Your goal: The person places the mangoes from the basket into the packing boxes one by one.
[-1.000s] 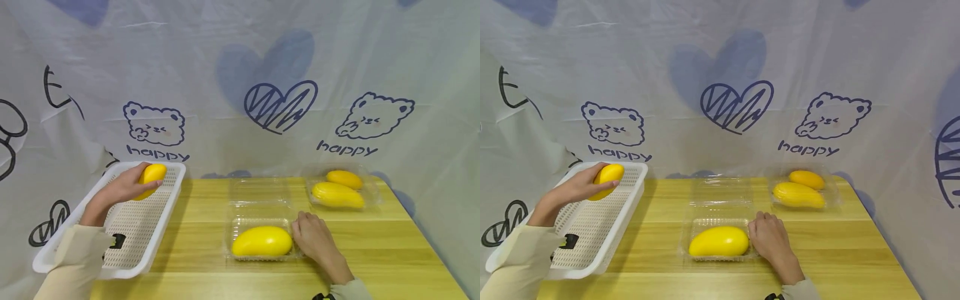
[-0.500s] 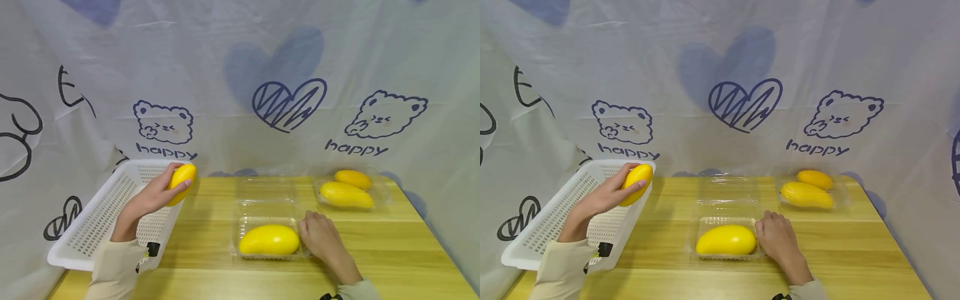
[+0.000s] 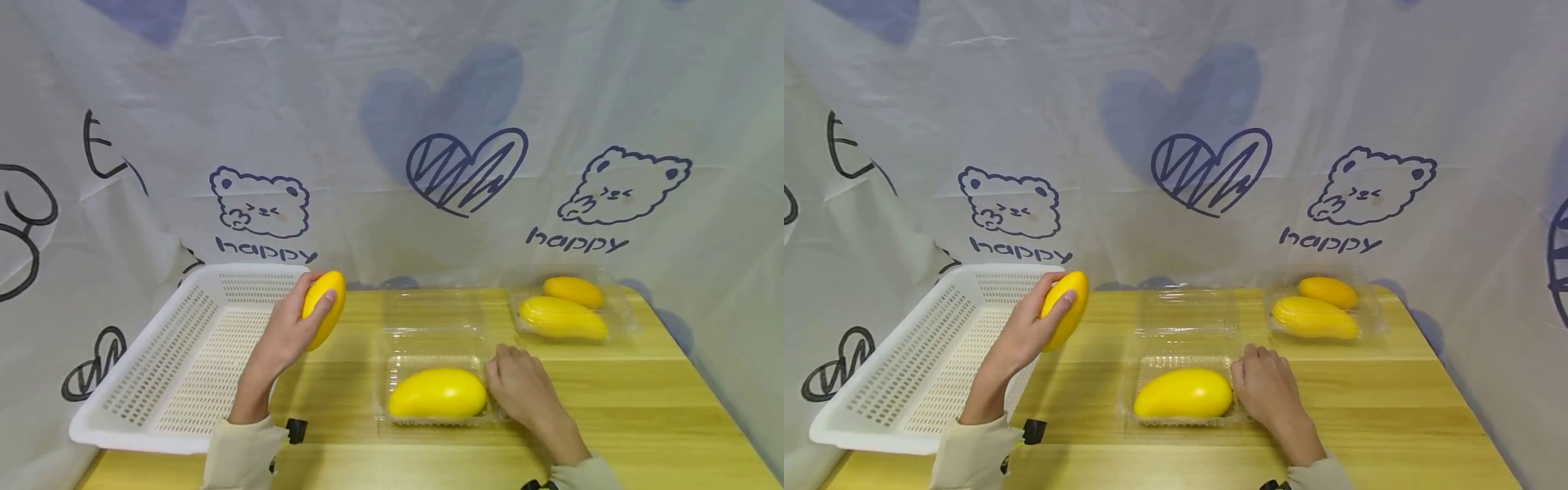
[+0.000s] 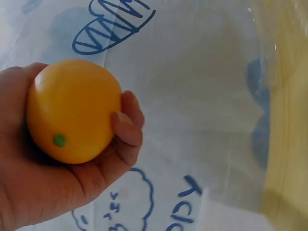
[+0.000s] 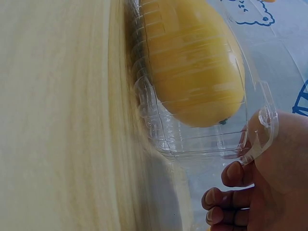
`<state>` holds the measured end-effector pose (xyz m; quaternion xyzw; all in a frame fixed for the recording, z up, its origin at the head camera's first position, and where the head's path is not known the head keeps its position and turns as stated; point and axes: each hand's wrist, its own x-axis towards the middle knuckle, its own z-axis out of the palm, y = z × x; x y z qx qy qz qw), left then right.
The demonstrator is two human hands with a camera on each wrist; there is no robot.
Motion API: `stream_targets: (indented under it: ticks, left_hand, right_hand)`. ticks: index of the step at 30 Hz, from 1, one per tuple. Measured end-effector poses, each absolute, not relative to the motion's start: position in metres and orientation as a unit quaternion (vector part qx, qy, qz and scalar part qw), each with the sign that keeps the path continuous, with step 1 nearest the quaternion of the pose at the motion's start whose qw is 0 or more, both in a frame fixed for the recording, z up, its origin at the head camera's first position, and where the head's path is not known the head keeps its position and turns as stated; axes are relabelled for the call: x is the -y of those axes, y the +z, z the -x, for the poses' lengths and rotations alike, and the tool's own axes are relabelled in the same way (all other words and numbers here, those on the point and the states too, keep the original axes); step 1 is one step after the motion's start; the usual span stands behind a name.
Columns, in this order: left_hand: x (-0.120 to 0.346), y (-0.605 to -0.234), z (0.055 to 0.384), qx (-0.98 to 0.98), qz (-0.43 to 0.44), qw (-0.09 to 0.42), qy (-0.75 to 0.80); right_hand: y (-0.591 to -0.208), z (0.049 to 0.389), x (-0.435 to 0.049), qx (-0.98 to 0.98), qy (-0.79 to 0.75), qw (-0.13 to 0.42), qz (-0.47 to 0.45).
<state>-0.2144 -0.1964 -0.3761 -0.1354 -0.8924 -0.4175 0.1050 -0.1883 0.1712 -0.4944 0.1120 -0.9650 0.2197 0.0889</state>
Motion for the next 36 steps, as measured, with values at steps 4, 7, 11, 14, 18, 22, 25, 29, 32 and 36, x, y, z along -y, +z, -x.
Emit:
stream_targets:
  ticks: [4,7,11,14,18,22,25,29,32,36]
  left_hand:
    - [0.188,-0.385,0.217,0.868,0.122,0.096,-0.473]
    - [0.183,-0.390,0.219,0.842,0.115,0.076,-0.521]
    - [0.176,-0.396,0.221,0.823,0.124,0.056,-0.551]
    - [0.174,-0.400,0.224,0.812,0.142,0.041,-0.565]
    - [0.172,-0.406,0.227,0.793,0.153,0.010,-0.589]
    - [0.170,-0.411,0.229,0.794,0.158,-0.025,-0.586]
    - [0.167,-0.412,0.230,0.803,0.180,-0.042,-0.566]
    - [0.162,-0.417,0.230,0.809,0.230,-0.051,-0.538]
    - [0.157,-0.423,0.229,0.807,0.256,-0.062,-0.529]
    - [0.149,-0.429,0.228,0.804,0.260,-0.088,-0.527]
  right_hand:
    - [-0.496,0.189,-0.172,0.967,0.218,0.072,-0.107]
    - [-0.497,0.190,-0.172,0.969,0.215,0.067,-0.104]
    - [-0.499,0.190,-0.172,0.969,0.213,0.069,-0.102]
    - [-0.500,0.190,-0.172,0.968,0.212,0.077,-0.107]
    - [-0.499,0.190,-0.173,0.966,0.213,0.089,-0.116]
    - [-0.497,0.190,-0.173,0.965,0.211,0.099,-0.120]
    - [-0.494,0.190,-0.173,0.965,0.206,0.108,-0.122]
    - [-0.493,0.190,-0.173,0.965,0.203,0.109,-0.122]
    - [-0.494,0.189,-0.173,0.966,0.208,0.100,-0.118]
    - [-0.496,0.189,-0.173,0.966,0.213,0.091,-0.113]
